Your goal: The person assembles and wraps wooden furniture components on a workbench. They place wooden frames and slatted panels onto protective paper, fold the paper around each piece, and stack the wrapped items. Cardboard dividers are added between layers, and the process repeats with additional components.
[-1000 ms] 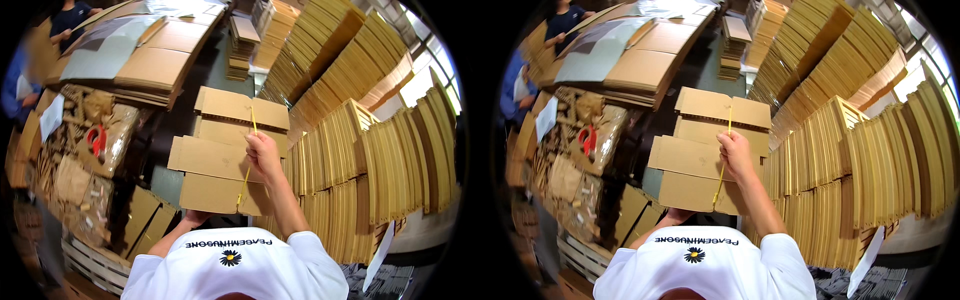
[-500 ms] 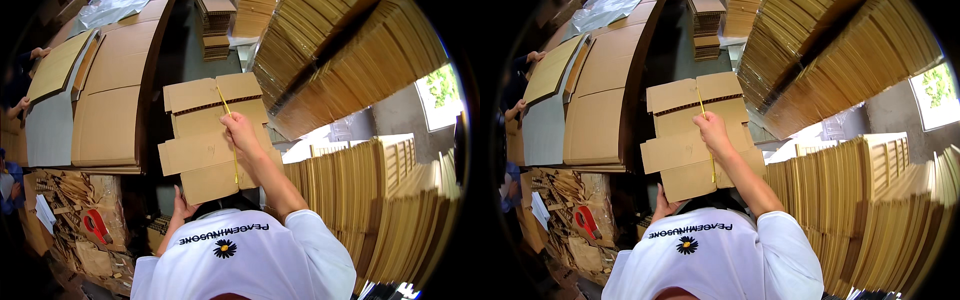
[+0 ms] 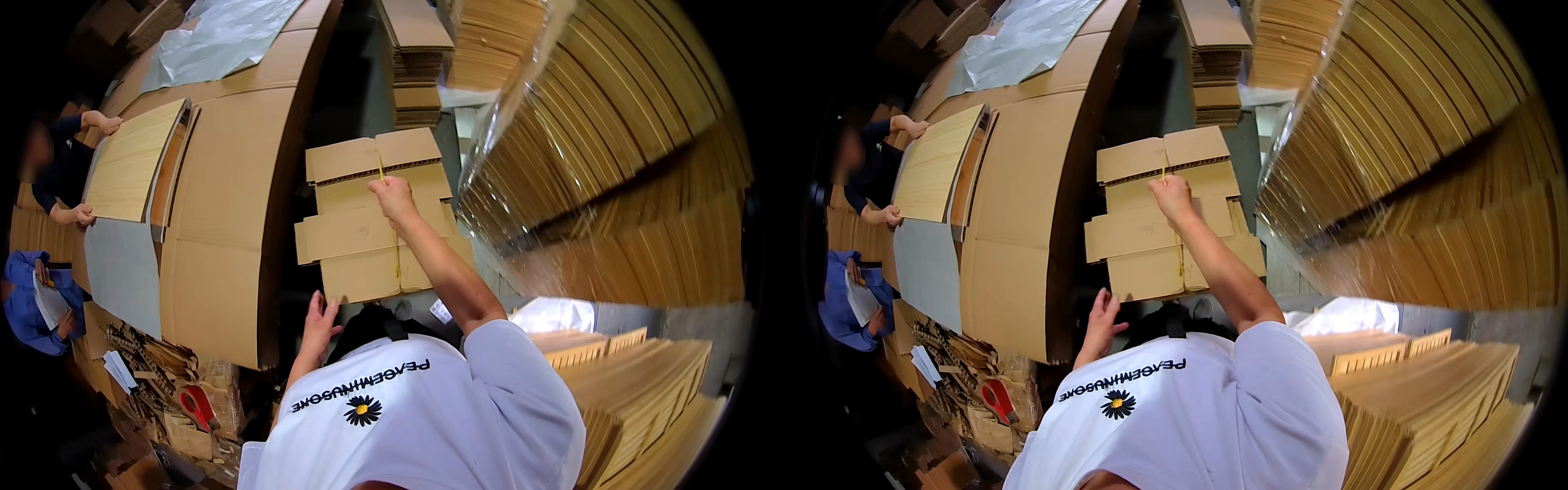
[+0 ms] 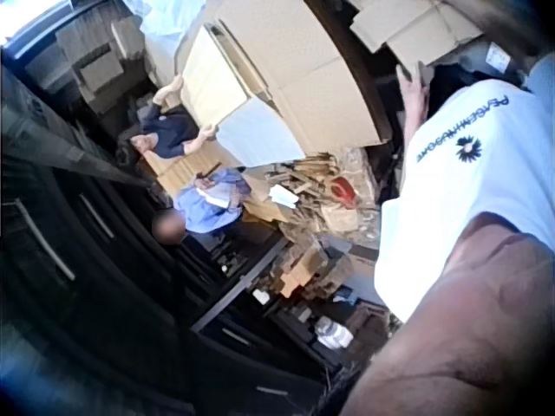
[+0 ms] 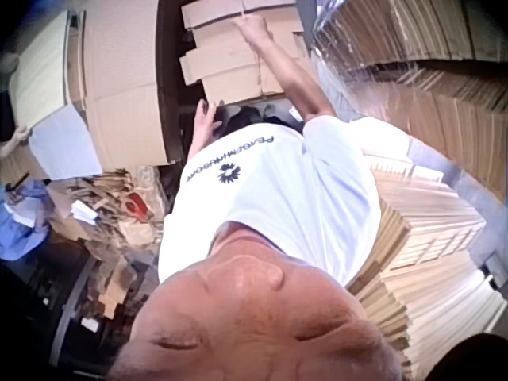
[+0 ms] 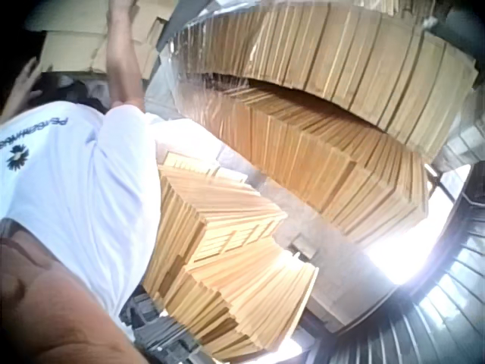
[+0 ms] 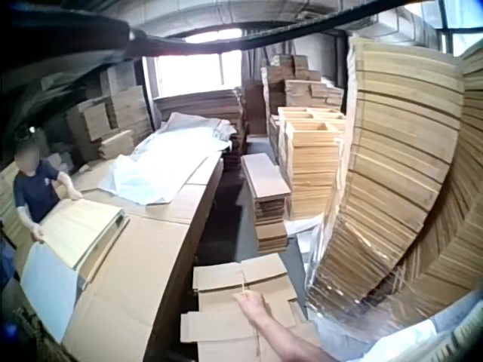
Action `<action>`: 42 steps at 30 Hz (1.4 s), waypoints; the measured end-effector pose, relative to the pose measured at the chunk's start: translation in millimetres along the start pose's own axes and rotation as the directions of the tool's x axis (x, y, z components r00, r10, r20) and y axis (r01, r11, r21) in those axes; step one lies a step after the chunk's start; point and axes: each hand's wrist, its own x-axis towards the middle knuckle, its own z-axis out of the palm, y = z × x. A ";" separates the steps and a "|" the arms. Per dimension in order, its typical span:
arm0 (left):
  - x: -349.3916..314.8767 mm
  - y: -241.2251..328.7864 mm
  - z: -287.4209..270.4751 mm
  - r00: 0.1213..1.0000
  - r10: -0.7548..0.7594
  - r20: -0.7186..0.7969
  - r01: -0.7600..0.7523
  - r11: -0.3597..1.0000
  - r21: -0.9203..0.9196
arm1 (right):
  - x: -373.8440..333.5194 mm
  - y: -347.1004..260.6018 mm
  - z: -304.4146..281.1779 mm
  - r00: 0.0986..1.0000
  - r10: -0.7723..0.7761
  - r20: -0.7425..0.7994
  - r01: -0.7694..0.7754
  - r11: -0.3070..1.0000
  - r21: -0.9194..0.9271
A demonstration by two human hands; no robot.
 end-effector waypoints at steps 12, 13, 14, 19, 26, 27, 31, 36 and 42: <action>135.8 155.5 63.5 0.729 0.681 0.070 -0.589 0.573 0.570 | 162.1 -17.5 -48.0 0.930 0.021 0.367 0.197 0.814 -0.546; 154.3 172.8 73.8 0.640 0.753 0.153 -0.673 0.453 0.585 | 167.2 -12.7 -46.2 0.906 -0.020 0.423 0.268 0.799 -0.538; 170.6 195.1 86.5 0.512 0.823 0.245 -0.727 0.264 0.634 | 176.6 -11.5 -42.2 0.888 -0.088 0.451 0.338 0.789 -0.512; 257.5 239.7 121.7 0.592 0.744 0.310 -0.539 0.080 0.839 | 217.6 -44.3 -21.4 0.775 -0.029 0.631 0.417 0.774 -0.477; 296.0 217.4 102.4 0.693 0.720 -0.040 -0.232 0.276 0.933 | 308.5 -75.8 -2.0 0.829 -0.140 0.542 0.522 0.542 -0.658; 301.2 198.5 89.0 0.679 0.728 -0.091 -0.153 0.262 0.953 | 324.9 -82.1 -0.2 0.851 -0.138 0.507 0.492 0.547 -0.677; 303.3 175.4 69.0 0.832 0.447 -0.330 -0.079 0.684 0.725 | 344.8 -83.8 24.1 0.872 -0.151 0.466 0.426 0.703 -0.569; 312.6 159.5 69.5 0.879 0.024 -0.476 0.056 0.987 0.152 | 377.7 -77.8 49.9 0.814 -0.243 0.528 0.511 0.732 -0.451; 368.2 181.6 101.0 0.978 -0.118 -0.171 0.002 0.829 -0.559 | 436.6 -83.6 75.0 0.693 -0.213 0.689 0.562 0.758 -0.331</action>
